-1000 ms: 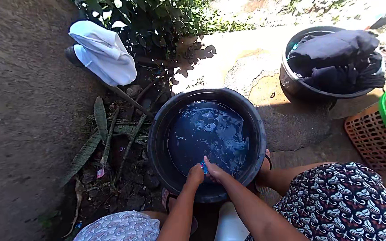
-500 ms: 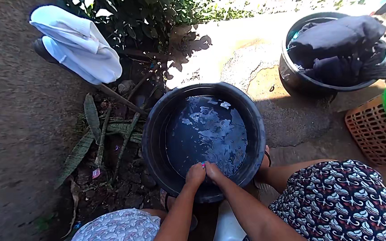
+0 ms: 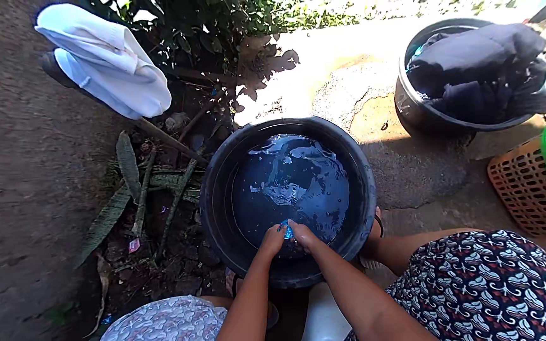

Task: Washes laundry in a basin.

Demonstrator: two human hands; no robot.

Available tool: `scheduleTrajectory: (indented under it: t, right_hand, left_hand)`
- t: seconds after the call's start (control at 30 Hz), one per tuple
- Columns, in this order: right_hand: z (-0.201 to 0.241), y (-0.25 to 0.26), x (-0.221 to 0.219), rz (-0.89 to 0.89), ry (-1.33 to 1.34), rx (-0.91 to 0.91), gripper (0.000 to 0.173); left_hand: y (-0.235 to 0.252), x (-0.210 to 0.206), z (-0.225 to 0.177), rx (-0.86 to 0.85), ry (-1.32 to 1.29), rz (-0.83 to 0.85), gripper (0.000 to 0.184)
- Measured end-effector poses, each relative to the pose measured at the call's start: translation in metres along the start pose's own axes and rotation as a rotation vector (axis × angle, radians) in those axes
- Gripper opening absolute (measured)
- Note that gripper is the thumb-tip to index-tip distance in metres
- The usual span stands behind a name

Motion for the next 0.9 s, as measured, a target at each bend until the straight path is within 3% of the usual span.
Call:
scheduleTrajectory:
  t: [0.1, 0.23, 0.37, 0.53, 0.73, 0.9]
  right_hand:
    - [0.005, 0.001, 0.013, 0.144, -0.027, -0.032, 0.071]
    - [0.013, 0.003, 0.018, 0.313, -0.134, 0.030, 0.037]
    - [0.008, 0.014, 0.025, 0.188, -0.310, -0.048, 0.048]
    - [0.011, 0.029, 0.031, -0.052, -0.285, 0.178, 0.036]
    - [0.058, 0.031, -0.007, -0.048, -0.174, 0.333, 0.032]
    - [0.074, 0.041, -0.022, 0.018, -0.118, 0.232, 0.042]
  left_hand:
    - [-0.002, 0.010, 0.018, 0.081, -0.423, 0.107, 0.036]
    - [0.001, 0.029, 0.023, 0.096, -0.311, 0.082, 0.039]
    - [0.012, 0.040, 0.032, 0.094, -0.133, -0.007, 0.046]
    - [0.015, 0.026, 0.062, 0.255, -0.456, 0.083, 0.043]
    - [0.039, 0.040, 0.054, 0.115, -0.416, -0.191, 0.036]
    - [0.051, 0.065, 0.035, 0.137, -0.263, -0.322, 0.041]
Point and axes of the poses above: each hand's wrist, its own y-axis towards the middle knuckle, its own x-axis out of the back of the hand, z = x × y, the point moved 9 cm from there along y, towards the middle knuckle
